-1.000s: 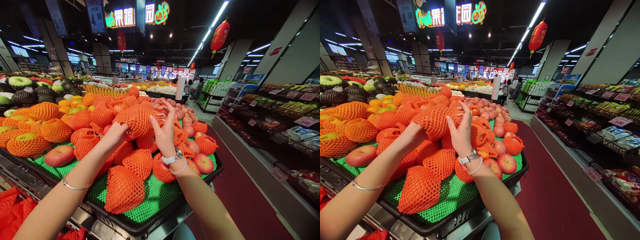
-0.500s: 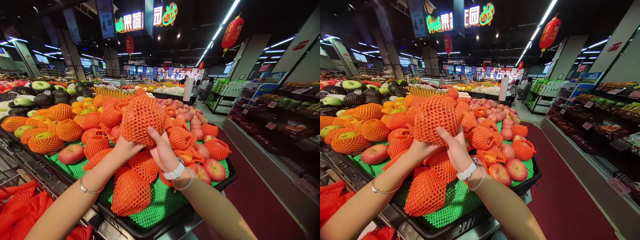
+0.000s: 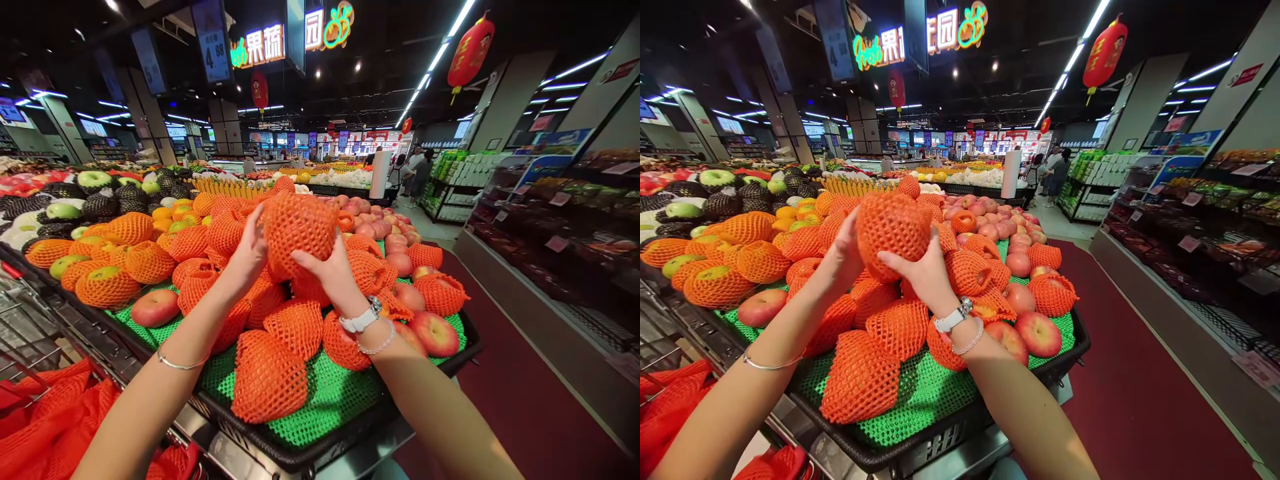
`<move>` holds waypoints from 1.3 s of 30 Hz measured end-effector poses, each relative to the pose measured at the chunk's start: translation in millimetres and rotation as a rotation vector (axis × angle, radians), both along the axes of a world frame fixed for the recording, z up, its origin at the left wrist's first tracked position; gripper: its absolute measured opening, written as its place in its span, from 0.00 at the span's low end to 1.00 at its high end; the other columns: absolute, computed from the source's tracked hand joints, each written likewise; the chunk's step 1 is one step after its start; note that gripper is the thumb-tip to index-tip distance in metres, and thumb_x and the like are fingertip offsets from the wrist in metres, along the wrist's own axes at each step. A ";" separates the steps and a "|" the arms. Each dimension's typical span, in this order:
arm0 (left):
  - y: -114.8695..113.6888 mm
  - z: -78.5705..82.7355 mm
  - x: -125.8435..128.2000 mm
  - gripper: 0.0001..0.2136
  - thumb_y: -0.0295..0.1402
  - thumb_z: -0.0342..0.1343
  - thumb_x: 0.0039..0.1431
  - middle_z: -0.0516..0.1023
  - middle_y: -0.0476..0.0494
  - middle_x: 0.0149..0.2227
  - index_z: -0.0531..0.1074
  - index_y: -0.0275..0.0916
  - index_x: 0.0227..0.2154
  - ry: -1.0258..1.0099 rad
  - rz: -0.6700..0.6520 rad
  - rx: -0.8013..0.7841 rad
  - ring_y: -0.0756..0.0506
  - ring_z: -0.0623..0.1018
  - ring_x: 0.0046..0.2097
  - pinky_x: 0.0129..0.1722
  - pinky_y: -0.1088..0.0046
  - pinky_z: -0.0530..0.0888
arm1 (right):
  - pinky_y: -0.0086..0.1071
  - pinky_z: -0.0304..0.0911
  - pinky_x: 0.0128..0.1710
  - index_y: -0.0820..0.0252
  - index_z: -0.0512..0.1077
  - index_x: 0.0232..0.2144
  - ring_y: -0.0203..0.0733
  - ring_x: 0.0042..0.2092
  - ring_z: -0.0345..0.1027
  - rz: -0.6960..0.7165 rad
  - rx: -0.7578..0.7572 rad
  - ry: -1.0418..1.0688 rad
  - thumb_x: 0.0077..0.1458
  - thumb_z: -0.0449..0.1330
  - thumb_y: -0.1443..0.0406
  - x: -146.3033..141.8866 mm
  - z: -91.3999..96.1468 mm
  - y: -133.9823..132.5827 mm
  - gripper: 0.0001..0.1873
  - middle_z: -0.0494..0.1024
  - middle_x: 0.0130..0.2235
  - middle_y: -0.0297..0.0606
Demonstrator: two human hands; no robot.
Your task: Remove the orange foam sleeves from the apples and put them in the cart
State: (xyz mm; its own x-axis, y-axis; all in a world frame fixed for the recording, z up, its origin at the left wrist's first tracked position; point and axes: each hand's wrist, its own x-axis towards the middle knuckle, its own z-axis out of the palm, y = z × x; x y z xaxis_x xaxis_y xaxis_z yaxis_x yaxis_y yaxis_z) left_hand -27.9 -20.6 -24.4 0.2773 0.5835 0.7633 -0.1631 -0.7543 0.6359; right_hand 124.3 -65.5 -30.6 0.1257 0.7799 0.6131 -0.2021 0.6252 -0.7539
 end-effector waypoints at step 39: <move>-33.9 -14.9 22.9 0.34 0.38 0.56 0.59 0.62 0.28 0.57 0.46 0.38 0.63 0.495 0.606 0.944 0.35 0.65 0.60 0.56 0.50 0.69 | 0.40 0.51 0.65 0.52 0.69 0.52 0.40 0.61 0.59 -0.331 0.257 -0.058 0.64 0.43 0.60 -2.9 -5.7 -19.8 0.21 0.70 0.57 0.33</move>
